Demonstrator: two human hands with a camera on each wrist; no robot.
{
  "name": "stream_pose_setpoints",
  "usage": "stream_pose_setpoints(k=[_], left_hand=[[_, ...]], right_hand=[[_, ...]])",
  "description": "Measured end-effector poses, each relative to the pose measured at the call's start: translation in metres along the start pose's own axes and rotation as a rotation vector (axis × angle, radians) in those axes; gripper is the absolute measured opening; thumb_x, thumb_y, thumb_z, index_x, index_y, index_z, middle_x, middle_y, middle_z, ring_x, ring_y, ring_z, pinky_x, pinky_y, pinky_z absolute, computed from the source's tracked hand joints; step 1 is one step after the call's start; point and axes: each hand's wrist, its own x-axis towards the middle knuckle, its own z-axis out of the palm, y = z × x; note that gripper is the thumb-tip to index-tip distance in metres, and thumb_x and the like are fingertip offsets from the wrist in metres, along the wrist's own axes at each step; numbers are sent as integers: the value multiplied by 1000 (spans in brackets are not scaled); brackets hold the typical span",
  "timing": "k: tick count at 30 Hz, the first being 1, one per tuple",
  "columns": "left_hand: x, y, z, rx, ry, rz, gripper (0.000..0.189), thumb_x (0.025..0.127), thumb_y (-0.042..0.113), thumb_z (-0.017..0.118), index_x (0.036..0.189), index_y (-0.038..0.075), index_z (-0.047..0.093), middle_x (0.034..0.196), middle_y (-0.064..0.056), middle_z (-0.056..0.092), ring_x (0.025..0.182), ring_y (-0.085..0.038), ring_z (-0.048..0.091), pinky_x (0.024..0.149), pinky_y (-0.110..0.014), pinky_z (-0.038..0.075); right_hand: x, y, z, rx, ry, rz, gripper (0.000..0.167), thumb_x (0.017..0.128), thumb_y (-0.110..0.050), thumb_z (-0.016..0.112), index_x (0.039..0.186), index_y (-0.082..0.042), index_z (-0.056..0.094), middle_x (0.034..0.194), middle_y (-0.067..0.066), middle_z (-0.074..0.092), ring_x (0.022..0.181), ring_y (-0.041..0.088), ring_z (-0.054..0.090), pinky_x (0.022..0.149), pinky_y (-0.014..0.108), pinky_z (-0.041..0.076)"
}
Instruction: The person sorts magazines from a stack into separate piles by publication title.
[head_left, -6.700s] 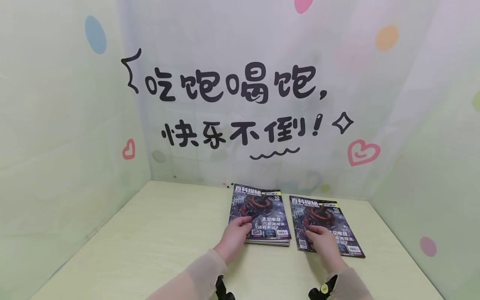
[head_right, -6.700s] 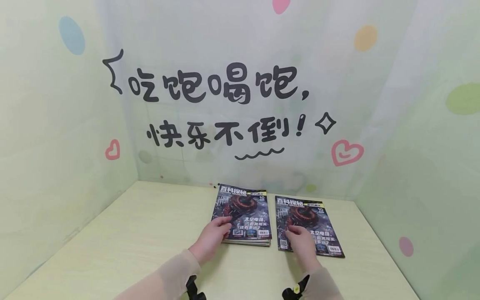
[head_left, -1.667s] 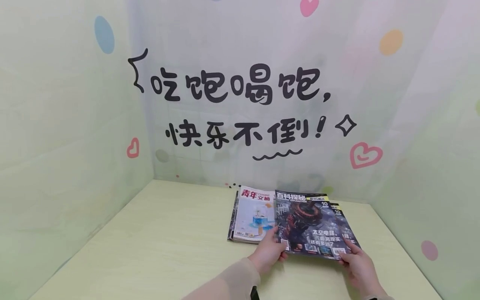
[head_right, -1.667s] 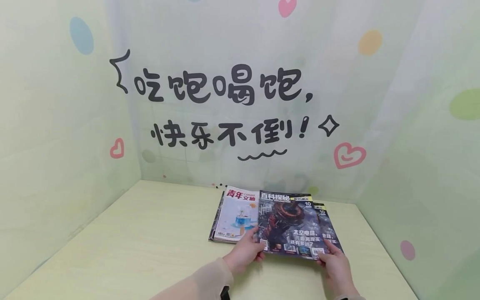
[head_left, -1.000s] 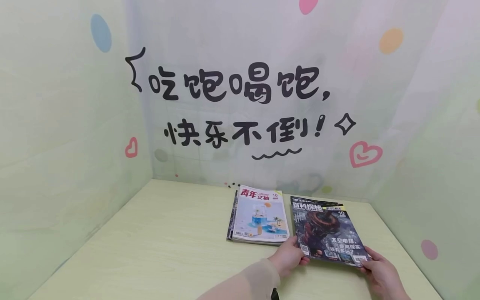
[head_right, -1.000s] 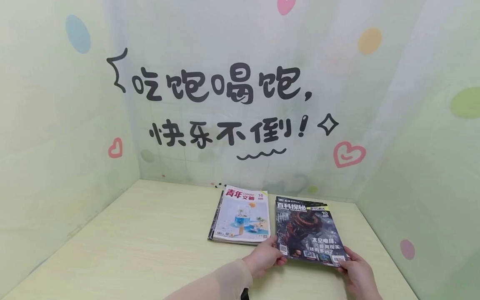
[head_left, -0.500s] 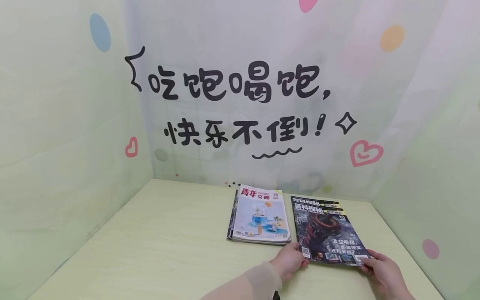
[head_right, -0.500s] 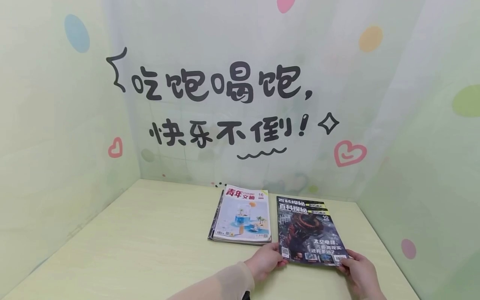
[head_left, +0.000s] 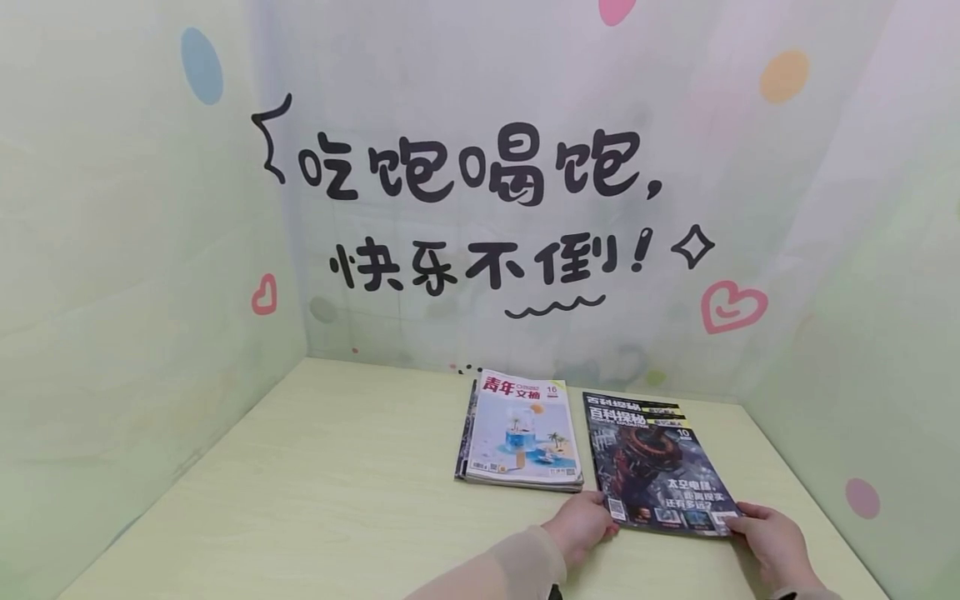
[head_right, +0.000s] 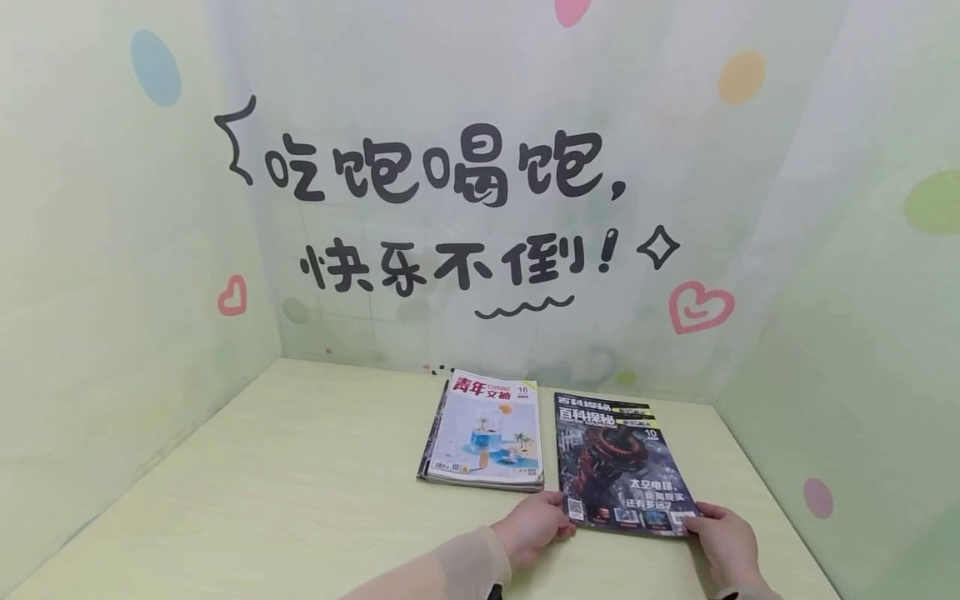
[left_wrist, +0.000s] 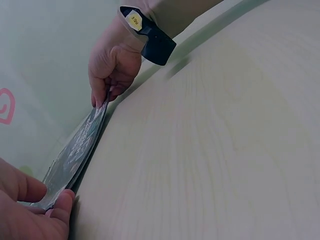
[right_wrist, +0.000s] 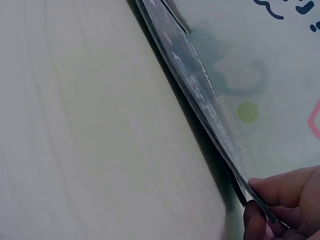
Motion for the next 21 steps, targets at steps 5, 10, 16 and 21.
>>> stream_pose_setpoints(k=[5,10,16,21], left_hand=[[-3,1,-2,2,-8,-1,44,78,-15,46,122,-16,53,87,-6,59,71,-13,52,67,-22,49],[-8,3,-5,-7,-7,-5,51,76,-14,46,127,-16,48,87,-8,59,66,-11,50,63,-20,46],[-14,6,-11,7,-23,-34,54,83,-10,50,135,-19,36,97,-12,56,67,-13,53,64,-21,50],[-17,9,-27,72,-56,-31,47,87,-1,56,132,-13,46,101,-8,58,69,-15,55,63,-25,52]], right_hand=[[-1,5,0,-92,17,-42,60,78,-5,72,124,23,45,122,40,48,110,47,45,85,44,44],[-4,3,-1,-194,14,-79,59,78,-8,70,124,21,47,120,39,49,107,48,47,90,55,39],[-9,-3,0,-224,32,-83,57,82,-12,67,125,19,47,124,39,47,108,47,48,85,51,41],[-14,-16,7,-258,33,-135,54,88,-19,62,127,17,48,125,38,48,109,47,49,85,51,43]])
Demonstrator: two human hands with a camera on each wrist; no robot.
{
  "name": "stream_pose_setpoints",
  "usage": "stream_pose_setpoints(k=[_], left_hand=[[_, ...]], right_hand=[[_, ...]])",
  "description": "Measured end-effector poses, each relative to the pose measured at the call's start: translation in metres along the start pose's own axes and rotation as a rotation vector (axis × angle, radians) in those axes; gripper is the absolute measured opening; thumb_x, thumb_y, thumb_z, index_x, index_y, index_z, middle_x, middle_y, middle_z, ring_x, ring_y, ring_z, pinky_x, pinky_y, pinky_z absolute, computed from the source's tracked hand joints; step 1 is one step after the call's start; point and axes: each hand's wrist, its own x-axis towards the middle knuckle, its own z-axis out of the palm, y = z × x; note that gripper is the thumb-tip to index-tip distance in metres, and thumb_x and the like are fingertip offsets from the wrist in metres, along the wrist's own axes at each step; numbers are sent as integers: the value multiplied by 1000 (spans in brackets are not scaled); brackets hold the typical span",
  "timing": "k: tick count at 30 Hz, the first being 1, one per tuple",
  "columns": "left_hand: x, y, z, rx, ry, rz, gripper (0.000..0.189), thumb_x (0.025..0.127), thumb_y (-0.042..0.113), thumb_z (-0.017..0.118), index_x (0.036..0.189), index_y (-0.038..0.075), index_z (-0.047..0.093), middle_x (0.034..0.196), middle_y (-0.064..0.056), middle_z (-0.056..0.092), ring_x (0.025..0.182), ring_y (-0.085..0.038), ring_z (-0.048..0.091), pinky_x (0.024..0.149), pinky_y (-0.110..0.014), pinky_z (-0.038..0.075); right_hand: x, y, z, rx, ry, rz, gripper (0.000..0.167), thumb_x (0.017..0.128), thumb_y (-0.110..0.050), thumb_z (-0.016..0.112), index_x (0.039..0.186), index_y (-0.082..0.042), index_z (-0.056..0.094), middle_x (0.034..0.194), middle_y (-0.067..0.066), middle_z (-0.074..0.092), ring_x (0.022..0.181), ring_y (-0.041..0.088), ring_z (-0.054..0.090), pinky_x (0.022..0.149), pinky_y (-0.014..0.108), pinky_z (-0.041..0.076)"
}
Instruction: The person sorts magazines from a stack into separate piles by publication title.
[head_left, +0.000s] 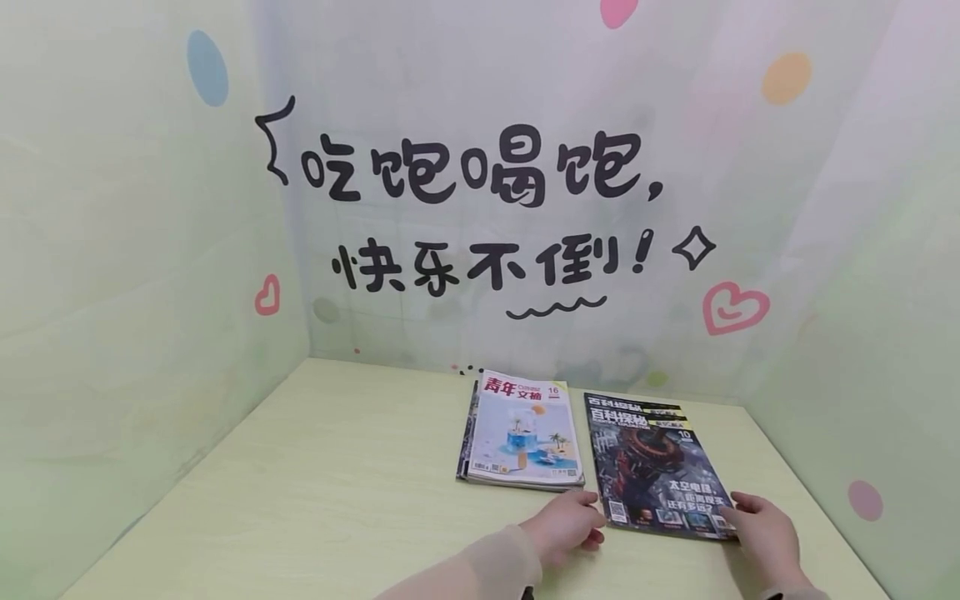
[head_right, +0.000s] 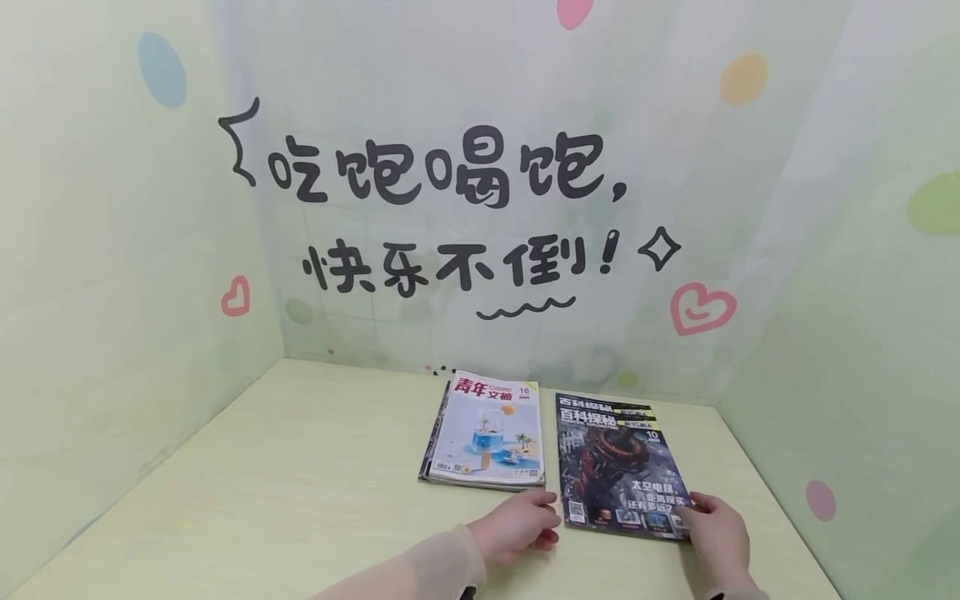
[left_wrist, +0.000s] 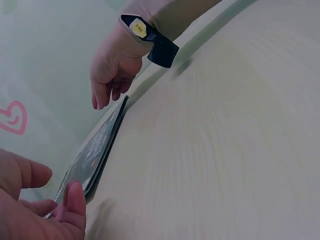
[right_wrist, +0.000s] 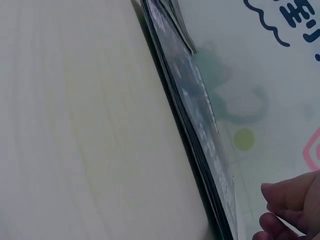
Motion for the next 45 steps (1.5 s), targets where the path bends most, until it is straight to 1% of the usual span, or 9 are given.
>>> stream_pose_setpoints(k=[9,18,23,27,30,34,38,42,45], left_hand=[[-8,11,-50,116,-6,39,36,93,9,56,127,-4,55,101,-9,61,72,-16,58,65,-28,53],[-13,10,-95,80,83,85,41,93,9,55,132,-6,52,109,-11,58,73,-16,55,64,-26,51],[-15,8,-119,78,156,129,43,94,11,54,133,-7,50,103,-13,59,70,-16,54,63,-28,52],[-16,4,-135,70,293,172,39,94,9,52,129,-8,52,102,-16,59,72,-17,54,65,-30,51],[-16,-1,-143,98,440,182,35,94,10,52,125,-6,57,114,-17,60,92,-22,57,81,-37,51],[-14,-8,-147,169,556,201,32,93,9,54,121,-4,61,119,-18,61,110,-28,54,96,-45,44],[-11,-13,-148,234,575,222,34,92,7,55,123,-6,60,117,-19,61,109,-32,55,96,-48,45],[-11,-20,-146,289,579,200,40,92,11,56,129,-5,55,126,-23,55,119,-38,49,102,-51,40],[-12,-25,-144,371,590,192,43,93,15,57,131,-4,54,124,-22,53,118,-39,48,102,-52,40]], right_hand=[[-12,-41,31,72,-52,-76,52,93,-22,57,132,12,48,127,33,51,113,42,49,92,50,42],[-26,-73,73,119,-79,-130,45,92,-21,61,126,7,56,119,26,60,106,37,57,86,46,48],[-33,-89,96,176,-102,-117,43,93,-19,58,127,7,55,118,24,60,106,35,57,90,49,46],[-37,-99,114,223,-103,-105,44,94,-18,57,127,10,53,113,23,61,101,32,58,83,44,49],[-40,-104,126,226,-85,-115,44,92,-16,59,126,12,52,112,25,61,100,33,58,83,43,50],[-41,-105,140,208,-57,-143,47,90,-13,59,127,15,50,118,30,58,107,40,56,90,48,48],[-42,-105,151,191,-39,-157,49,91,-12,58,129,16,48,122,33,55,111,43,54,93,51,46],[-45,-103,160,174,-52,-157,52,92,-12,56,131,19,44,126,34,53,116,44,52,96,53,44],[-46,-101,165,177,-59,-158,53,91,-12,57,131,19,43,129,34,50,121,45,48,100,53,41]])
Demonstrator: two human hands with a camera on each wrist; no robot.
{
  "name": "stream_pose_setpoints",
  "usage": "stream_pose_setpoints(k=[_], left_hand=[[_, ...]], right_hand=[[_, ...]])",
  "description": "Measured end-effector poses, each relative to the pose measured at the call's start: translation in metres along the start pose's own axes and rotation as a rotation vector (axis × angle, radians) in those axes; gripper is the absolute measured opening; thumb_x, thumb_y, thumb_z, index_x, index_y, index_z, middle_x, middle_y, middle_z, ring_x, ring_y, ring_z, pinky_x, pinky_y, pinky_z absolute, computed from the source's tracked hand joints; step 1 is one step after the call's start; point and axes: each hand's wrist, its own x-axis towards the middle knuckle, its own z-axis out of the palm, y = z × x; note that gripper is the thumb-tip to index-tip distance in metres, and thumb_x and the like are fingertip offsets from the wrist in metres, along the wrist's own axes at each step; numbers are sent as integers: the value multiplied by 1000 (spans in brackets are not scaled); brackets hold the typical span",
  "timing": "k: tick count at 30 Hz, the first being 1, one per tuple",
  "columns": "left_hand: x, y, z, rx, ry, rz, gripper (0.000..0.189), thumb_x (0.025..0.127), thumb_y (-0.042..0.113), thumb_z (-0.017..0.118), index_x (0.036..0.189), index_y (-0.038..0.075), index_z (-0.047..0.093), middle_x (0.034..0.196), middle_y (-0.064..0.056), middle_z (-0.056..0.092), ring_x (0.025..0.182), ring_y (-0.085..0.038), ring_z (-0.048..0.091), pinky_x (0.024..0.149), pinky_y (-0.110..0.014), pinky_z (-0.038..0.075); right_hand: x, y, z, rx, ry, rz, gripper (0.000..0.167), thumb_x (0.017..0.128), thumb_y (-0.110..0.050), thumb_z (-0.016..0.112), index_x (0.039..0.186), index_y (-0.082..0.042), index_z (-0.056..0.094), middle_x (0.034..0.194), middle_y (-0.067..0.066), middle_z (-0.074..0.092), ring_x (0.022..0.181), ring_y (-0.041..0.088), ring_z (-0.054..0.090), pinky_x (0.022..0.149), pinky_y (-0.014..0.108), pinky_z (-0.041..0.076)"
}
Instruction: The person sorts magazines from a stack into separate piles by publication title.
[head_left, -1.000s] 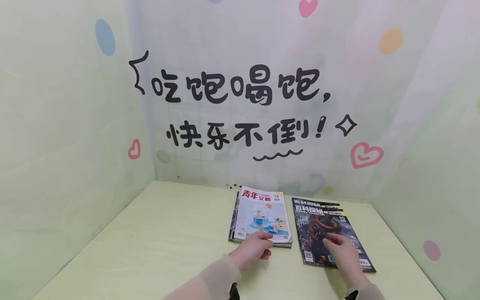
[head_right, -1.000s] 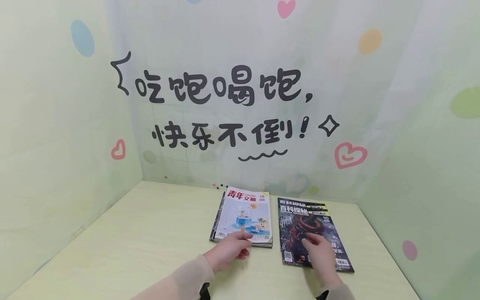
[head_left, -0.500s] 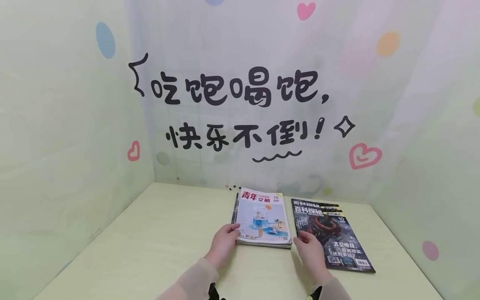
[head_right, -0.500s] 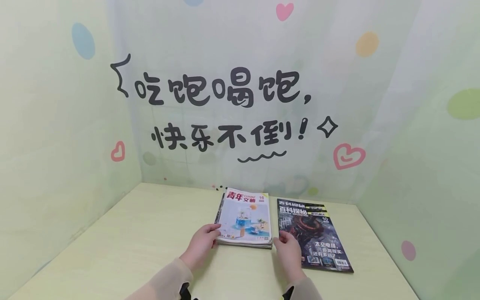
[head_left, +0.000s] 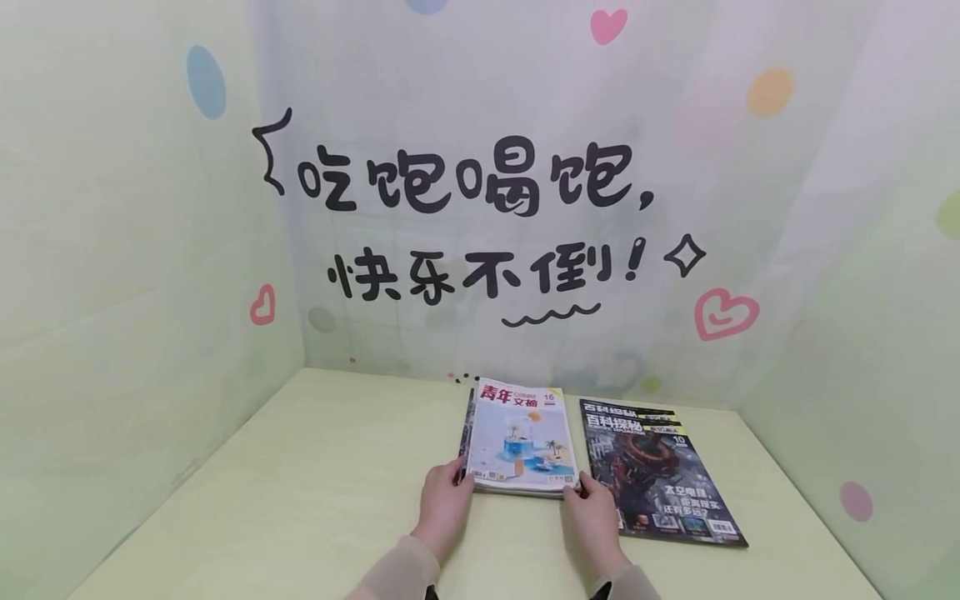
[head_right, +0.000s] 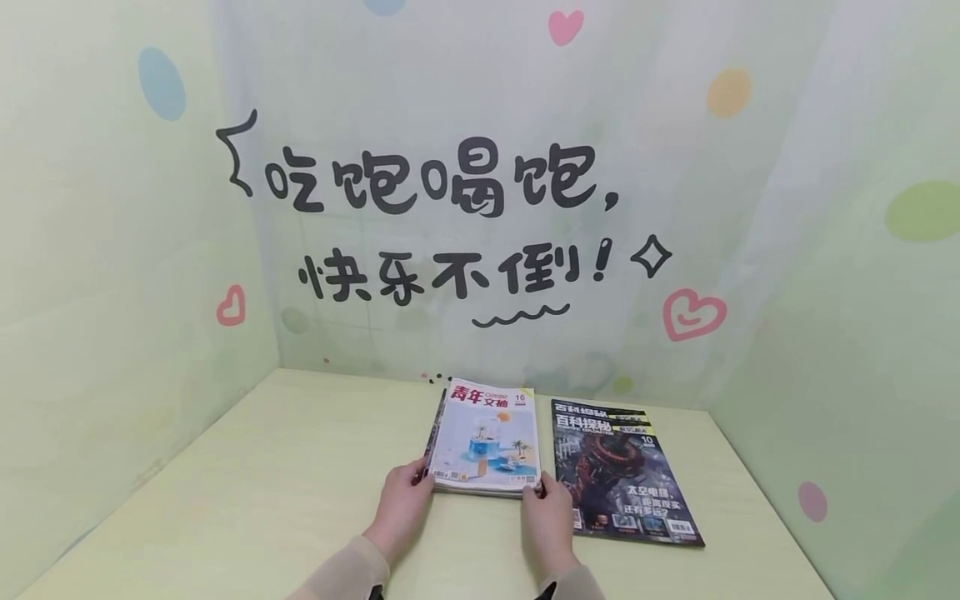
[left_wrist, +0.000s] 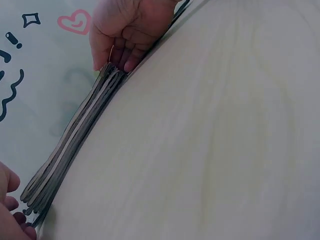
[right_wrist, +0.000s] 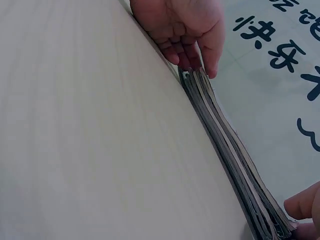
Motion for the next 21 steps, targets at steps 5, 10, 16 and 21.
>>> stream_pose_setpoints(k=[5,10,16,21], left_hand=[[-3,-1,0,62,13,31,43,92,15,58,131,-3,56,119,-20,55,111,-38,51,97,-52,42],[-3,-3,0,60,0,21,43,92,15,59,132,-2,55,120,-19,55,111,-37,51,95,-51,44],[-3,-4,3,48,8,26,42,92,15,59,130,-1,57,121,-19,54,112,-39,51,95,-52,44],[-2,-5,6,46,25,6,41,92,17,59,129,2,58,123,-18,54,113,-39,50,97,-53,42]], right_hand=[[-1,3,3,7,2,-7,54,91,-11,58,134,17,42,135,34,45,126,45,43,104,53,37],[-2,5,6,-2,-4,-6,56,91,-13,59,136,16,40,137,36,41,127,48,38,105,56,33],[-4,5,6,11,15,-16,55,90,-12,60,135,15,42,134,36,44,126,48,40,105,55,33],[-5,5,6,27,24,-26,54,89,-11,60,134,15,44,131,35,46,124,47,42,105,54,34]])
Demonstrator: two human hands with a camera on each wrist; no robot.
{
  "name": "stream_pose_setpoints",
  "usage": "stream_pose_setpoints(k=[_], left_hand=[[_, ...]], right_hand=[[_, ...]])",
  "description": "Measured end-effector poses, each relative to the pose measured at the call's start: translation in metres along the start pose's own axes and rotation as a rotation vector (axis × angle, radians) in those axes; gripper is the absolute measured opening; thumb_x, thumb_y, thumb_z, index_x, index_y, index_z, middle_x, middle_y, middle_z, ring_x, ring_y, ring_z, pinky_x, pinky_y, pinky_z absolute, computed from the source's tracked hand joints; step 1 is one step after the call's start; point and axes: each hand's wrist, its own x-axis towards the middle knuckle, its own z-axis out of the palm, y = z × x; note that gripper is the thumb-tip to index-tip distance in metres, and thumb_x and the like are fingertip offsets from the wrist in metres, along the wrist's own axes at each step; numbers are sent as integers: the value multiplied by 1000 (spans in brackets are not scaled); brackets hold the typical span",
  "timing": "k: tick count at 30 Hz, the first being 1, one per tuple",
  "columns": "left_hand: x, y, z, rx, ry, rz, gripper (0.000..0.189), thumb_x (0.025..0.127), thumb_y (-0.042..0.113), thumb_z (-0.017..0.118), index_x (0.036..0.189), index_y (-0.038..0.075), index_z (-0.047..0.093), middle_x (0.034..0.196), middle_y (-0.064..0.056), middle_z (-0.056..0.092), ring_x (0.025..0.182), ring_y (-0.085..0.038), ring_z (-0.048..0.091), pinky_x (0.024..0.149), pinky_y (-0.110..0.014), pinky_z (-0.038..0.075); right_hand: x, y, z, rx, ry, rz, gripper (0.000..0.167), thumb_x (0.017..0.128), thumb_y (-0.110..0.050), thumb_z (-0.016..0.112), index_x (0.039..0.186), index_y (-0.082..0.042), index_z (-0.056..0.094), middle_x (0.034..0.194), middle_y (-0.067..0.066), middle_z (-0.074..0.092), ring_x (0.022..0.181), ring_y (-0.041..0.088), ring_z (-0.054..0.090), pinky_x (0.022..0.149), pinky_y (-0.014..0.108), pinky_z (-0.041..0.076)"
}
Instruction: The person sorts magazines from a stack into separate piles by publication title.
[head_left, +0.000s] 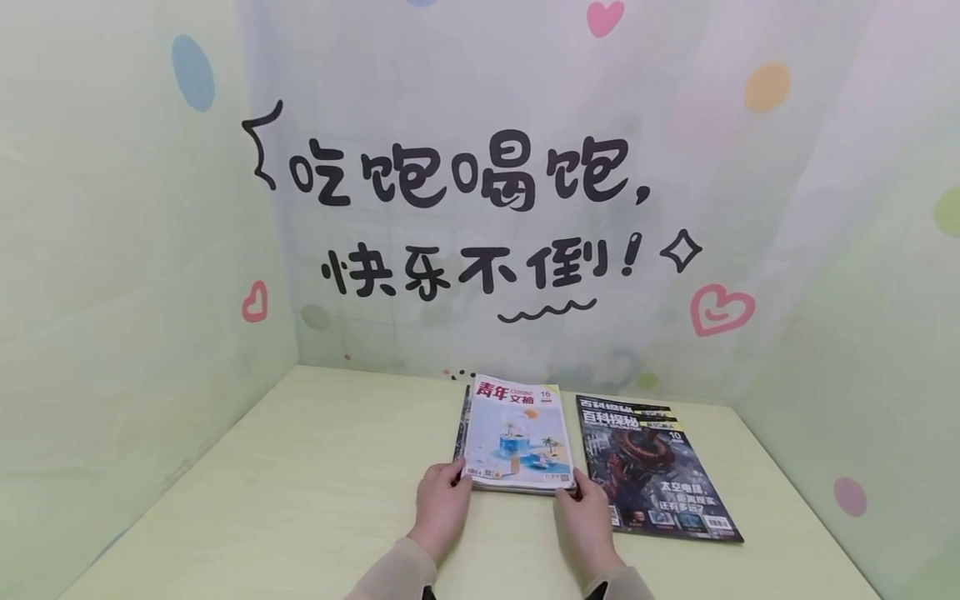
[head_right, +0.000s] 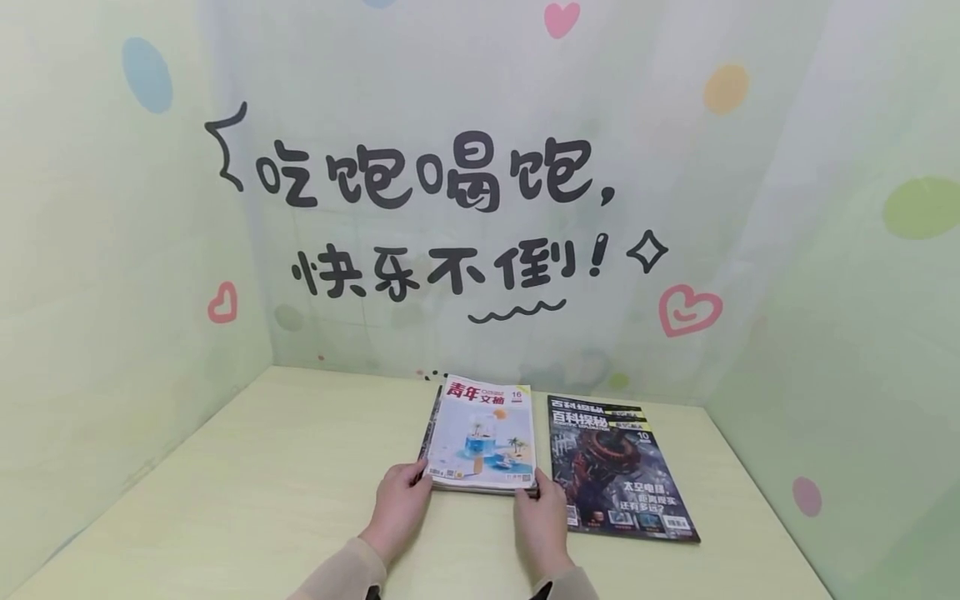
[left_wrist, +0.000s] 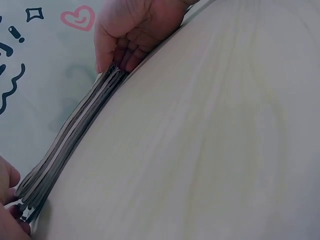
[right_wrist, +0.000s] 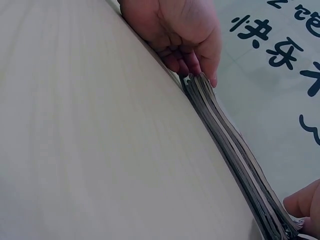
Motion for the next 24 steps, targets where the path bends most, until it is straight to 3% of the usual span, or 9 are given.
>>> stream_pose_setpoints(k=[11,16,24], left_hand=[[-1,-1,-1,-39,41,-28,31,89,14,63,117,2,67,104,-11,58,95,-26,54,84,-43,49],[-2,1,-5,-96,30,-51,28,90,16,62,113,0,67,109,-14,61,100,-30,57,89,-47,48],[0,-1,-6,-78,10,-41,28,90,16,64,113,-1,66,97,-8,65,89,-21,59,81,-39,52]], right_hand=[[-6,-3,-1,6,30,14,49,89,-12,59,130,14,49,122,32,51,116,44,48,101,55,38],[-9,-6,0,3,100,-7,40,87,-10,61,120,14,59,114,29,55,108,40,52,96,54,41],[-11,-7,1,19,179,-6,32,87,-7,63,111,14,64,111,31,58,109,44,51,97,55,39]])
